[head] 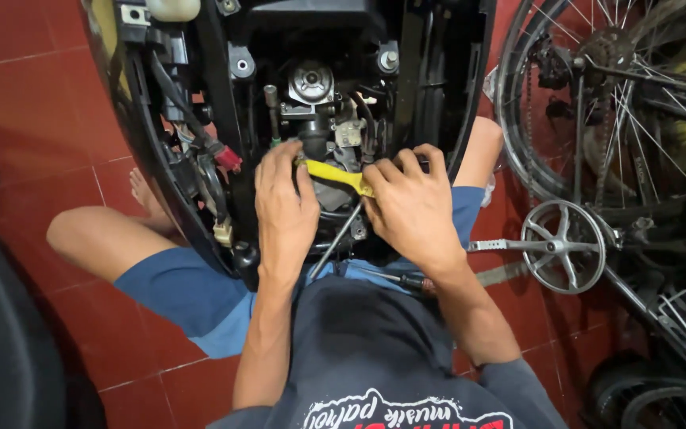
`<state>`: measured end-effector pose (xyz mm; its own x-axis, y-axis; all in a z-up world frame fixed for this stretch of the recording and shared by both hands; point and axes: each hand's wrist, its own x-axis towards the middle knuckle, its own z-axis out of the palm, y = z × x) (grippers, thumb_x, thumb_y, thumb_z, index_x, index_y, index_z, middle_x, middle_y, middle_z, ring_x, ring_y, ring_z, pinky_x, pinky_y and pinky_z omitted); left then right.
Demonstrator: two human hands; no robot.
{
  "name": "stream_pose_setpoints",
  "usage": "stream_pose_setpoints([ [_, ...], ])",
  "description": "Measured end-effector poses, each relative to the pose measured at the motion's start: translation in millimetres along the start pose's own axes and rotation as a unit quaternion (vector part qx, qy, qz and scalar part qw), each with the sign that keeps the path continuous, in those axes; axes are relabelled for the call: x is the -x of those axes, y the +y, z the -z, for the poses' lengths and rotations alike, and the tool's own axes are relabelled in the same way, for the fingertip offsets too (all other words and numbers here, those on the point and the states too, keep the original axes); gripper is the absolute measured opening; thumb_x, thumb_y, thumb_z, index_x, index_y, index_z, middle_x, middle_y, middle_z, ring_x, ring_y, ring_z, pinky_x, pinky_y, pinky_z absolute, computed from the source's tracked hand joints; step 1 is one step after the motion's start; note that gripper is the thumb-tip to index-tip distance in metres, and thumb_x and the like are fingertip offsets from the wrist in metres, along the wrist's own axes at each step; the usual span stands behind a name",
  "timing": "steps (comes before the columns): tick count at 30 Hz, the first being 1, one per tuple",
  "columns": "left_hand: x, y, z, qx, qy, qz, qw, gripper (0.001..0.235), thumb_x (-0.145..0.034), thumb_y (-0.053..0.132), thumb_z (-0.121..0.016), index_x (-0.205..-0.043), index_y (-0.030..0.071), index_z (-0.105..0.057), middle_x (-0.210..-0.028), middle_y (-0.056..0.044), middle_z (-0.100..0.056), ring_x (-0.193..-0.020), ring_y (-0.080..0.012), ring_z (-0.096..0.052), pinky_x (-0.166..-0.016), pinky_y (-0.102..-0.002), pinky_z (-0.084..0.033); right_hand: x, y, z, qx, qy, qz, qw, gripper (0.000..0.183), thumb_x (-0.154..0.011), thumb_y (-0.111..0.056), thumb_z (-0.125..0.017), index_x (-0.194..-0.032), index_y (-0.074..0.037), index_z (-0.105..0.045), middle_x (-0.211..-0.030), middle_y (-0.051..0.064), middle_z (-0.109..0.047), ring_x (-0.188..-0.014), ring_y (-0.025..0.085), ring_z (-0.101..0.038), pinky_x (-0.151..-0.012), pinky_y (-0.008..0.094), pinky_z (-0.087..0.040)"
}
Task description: A person is performing maintenance on a motorcycle engine, using a brush to clean components and a socket wrench to work on fasteners.
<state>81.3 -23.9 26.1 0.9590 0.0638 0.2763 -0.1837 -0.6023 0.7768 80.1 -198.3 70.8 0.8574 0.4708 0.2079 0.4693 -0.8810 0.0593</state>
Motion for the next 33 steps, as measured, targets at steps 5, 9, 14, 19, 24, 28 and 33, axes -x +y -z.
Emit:
stream_pose_setpoints([
  [5, -3, -15, -15, 0.009, 0.027, 0.011, 1.0, 0.038, -0.1, -0.002, -0.053, -0.138, -0.005, -0.053, -0.139, -0.029, -0.052, -0.131, -0.0486, -0.051, -0.114, -0.053, -0.038, -5, -5, -4, 0.018, -0.048, 0.018, 0.999, 0.026, -0.073, -0.026, -0.081, -0.094, -0.016, -0.069, -0.089, 0.004, -0.071, -0.094, 0.024, -0.062, -0.093, 0.044, -0.038],
  [9, -10, -18, -20, 0.067, 0.046, 0.031, 0.996, 0.05, -0.099, -0.006, -0.051, -0.148, -0.004, -0.042, -0.147, -0.03, -0.044, -0.14, -0.0502, -0.043, -0.12, -0.055, -0.033, -2, -11, -24, 0.009, -0.067, 0.047, 0.997, 0.025, -0.075, -0.019, -0.075, -0.098, -0.013, -0.068, -0.086, 0.009, -0.069, -0.088, 0.027, -0.061, -0.083, 0.043, -0.038],
  [14, -7, -34, -32, 0.105, 0.051, 0.056, 0.992, 0.055, -0.099, -0.006, -0.051, -0.152, -0.003, -0.038, -0.151, -0.03, -0.043, -0.144, -0.0499, -0.041, -0.122, -0.054, -0.03, -5, -6, -27, 0.001, -0.106, 0.051, 0.993, 0.037, -0.071, -0.027, -0.08, -0.104, -0.014, -0.07, -0.093, 0.008, -0.072, -0.092, 0.027, -0.061, -0.084, 0.044, -0.038],
  [19, -13, -39, -36, 0.127, 0.052, 0.072, 0.988, 0.057, -0.1, -0.003, -0.049, -0.156, -0.002, -0.035, -0.153, -0.031, -0.041, -0.146, -0.0492, -0.039, -0.124, -0.054, -0.029, -9, 2, -25, -0.009, -0.099, 0.052, 0.994, 0.032, -0.076, -0.033, -0.079, -0.101, -0.015, -0.071, -0.092, 0.007, -0.072, -0.091, 0.026, -0.063, -0.082, 0.041, -0.04],
  [24, -20, -38, -32, 0.138, 0.052, 0.064, 0.987, 0.058, -0.103, 0.0, -0.052, -0.157, 0.0, -0.033, -0.157, -0.029, -0.041, -0.149, -0.0459, -0.039, -0.126, -0.051, -0.029, -15, -2, -20, -0.053, -0.079, 0.029, 0.995, 0.027, -0.091, -0.034, -0.068, -0.107, -0.012, -0.068, -0.094, 0.009, -0.07, -0.094, 0.028, -0.063, -0.081, 0.04, -0.041],
  [28, -29, -30, -21, 0.115, 0.034, 0.037, 0.992, 0.057, -0.099, 0.001, -0.051, -0.153, -0.002, -0.032, -0.156, -0.026, -0.044, -0.144, -0.0433, -0.049, -0.12, -0.045, -0.04, -25, -11, -6, -0.094, -0.025, 0.017, 0.995, 0.041, -0.091, -0.028, -0.071, -0.124, -0.004, -0.064, -0.105, 0.009, -0.067, -0.093, 0.026, -0.059, -0.082, 0.036, -0.043],
  [33, -2, -26, -22, 0.136, 0.081, 0.022, 0.987, 0.044, -0.106, 0.005, -0.047, -0.149, 0.003, -0.047, -0.15, -0.02, -0.051, -0.143, -0.0378, -0.049, -0.122, -0.048, -0.037, -45, -15, -11, -0.204, -0.083, 0.005, 0.975, 0.025, -0.096, -0.025, -0.064, -0.11, -0.006, -0.07, -0.091, 0.017, -0.072, -0.089, 0.04, -0.068, -0.076, 0.05, -0.047],
])
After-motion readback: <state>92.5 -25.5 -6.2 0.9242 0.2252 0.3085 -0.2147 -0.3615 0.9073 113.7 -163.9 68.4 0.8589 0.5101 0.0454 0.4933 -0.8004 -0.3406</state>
